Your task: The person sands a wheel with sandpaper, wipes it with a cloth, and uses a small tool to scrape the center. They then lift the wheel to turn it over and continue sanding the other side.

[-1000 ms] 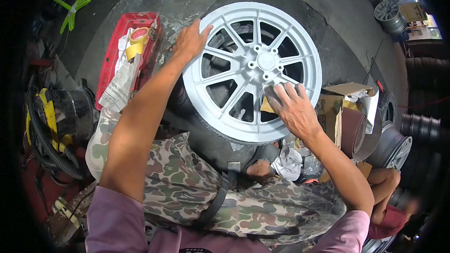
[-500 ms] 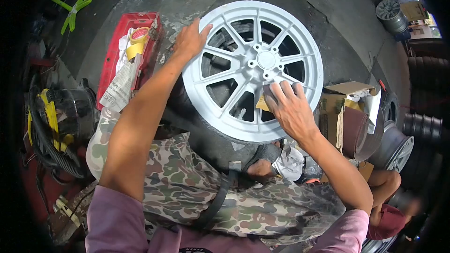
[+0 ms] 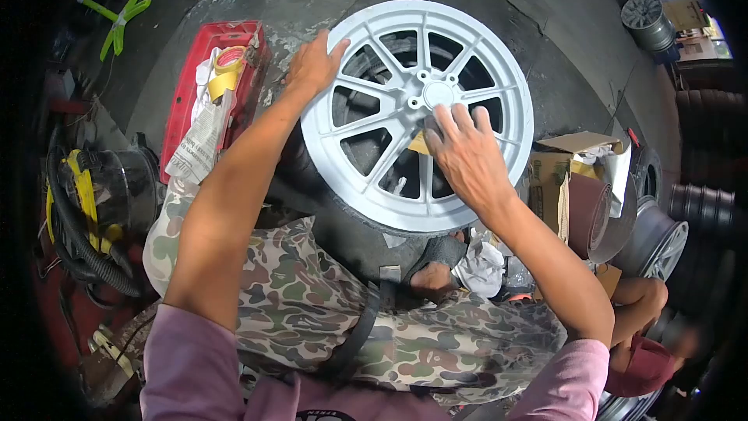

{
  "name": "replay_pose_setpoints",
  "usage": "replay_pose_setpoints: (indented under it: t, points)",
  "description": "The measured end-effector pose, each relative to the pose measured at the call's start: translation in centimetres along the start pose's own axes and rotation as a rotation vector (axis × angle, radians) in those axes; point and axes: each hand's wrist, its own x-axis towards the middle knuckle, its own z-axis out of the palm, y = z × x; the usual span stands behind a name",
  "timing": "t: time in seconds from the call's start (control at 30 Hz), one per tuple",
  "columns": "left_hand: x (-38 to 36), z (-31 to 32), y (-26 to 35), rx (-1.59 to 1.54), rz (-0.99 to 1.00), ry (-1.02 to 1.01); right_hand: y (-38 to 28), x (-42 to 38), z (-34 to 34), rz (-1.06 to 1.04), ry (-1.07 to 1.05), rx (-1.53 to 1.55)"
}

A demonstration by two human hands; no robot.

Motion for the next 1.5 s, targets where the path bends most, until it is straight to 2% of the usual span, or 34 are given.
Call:
replay_pose_setpoints:
  t: [0.13,0.3,0.47,0.6,0.7,0.83,1.03,1.17,1.23,1.37,1.5]
  points:
    - [-0.5,-0.7,0.3,0.011,-0.056,-0.040,-0.5,0.3,-0.6,-0.054,-0.041,-0.051]
    - [0.2,0.1,-0.2,-0.004,-0.006,-0.001,1.0,-1.7,0.5,-0.159,-0.021,-0.008]
    - [0.2,0.3,-0.3,0.012,-0.015,0.016,0.7,-2.4,1.1,-0.155,-0.024,-0.010]
    - [0.5,0.6,-0.6,0.014,0.007,0.030,1.4,-4.4,1.1,-0.158,0.070,0.063]
    - [0.5,0.7,-0.6,0.042,0.027,0.045,1.2,-2.1,1.1,-0.141,0.151,0.030]
    - [0.6,0.8,-1.0,0.050,0.023,0.086,0.5,-0.4,2.1,-0.088,0.087,0.008]
    - [0.9,1.4,-1.4,0.046,0.048,0.087,1.9,-4.5,1.7,-0.180,0.008,0.045]
    - [0.7,1.3,-1.1,0.025,0.074,0.106,1.0,-2.1,2.5,-0.169,0.192,0.045]
    - [0.8,1.1,-1.1,0.037,0.067,0.119,1.2,-1.5,4.0,-0.124,0.174,-0.035]
    - [1.0,1.5,-1.6,0.041,0.072,0.051,1.1,-3.3,5.9,-0.102,0.213,-0.009]
    - [1.2,1.5,-1.5,0.058,0.054,0.128,-0.4,-1.3,5.8,0.015,0.268,-0.011]
